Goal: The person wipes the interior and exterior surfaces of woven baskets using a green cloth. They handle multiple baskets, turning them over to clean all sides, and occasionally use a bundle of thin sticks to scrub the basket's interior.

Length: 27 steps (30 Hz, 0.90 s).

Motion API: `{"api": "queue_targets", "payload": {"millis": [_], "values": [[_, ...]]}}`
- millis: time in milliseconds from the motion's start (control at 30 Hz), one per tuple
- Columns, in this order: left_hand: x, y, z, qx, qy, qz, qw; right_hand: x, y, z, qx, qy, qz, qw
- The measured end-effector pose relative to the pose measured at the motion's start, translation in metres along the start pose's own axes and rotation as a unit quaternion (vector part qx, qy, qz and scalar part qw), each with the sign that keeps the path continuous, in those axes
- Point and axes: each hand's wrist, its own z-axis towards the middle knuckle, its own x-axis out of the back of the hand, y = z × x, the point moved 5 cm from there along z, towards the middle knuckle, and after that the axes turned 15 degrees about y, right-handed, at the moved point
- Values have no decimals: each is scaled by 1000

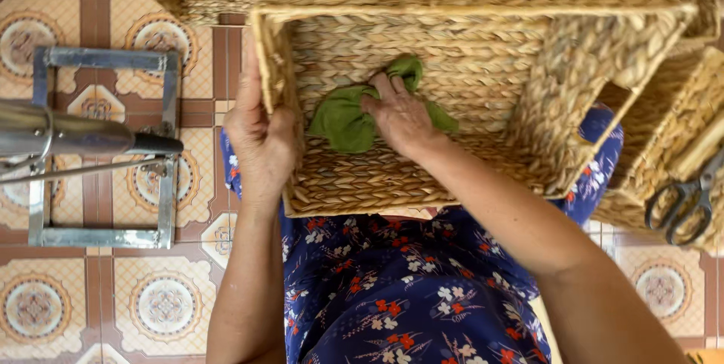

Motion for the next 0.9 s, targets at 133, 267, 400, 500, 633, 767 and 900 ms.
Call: {"api": "queue_targets", "payload": {"millis": [133, 267, 400, 500, 633, 767, 900], "values": [[0, 7, -1, -13, -1, 46, 999, 21, 66, -18, -53, 19, -15, 998], [0, 10, -2, 3, 6, 61, 998, 17, 175, -44, -200, 15, -85, 976], [-2, 14, -3, -22, -7, 72, 997, 7, 200, -49, -132, 61, -284, 948], [-6, 11, -2, -30, -12, 46, 998, -5, 178, -38, -223, 9, -173, 959], [2, 5, -3, 3, 19, 50, 999, -12, 121, -28, -161, 56, 3, 985], [5, 8, -3, -14, 21, 61, 998, -22, 68, -7, -63, 172, 139, 973], [6, 14, -3, -39, 19, 97, 994, -1, 93, -18, -55, 216, 210, 952]]}}
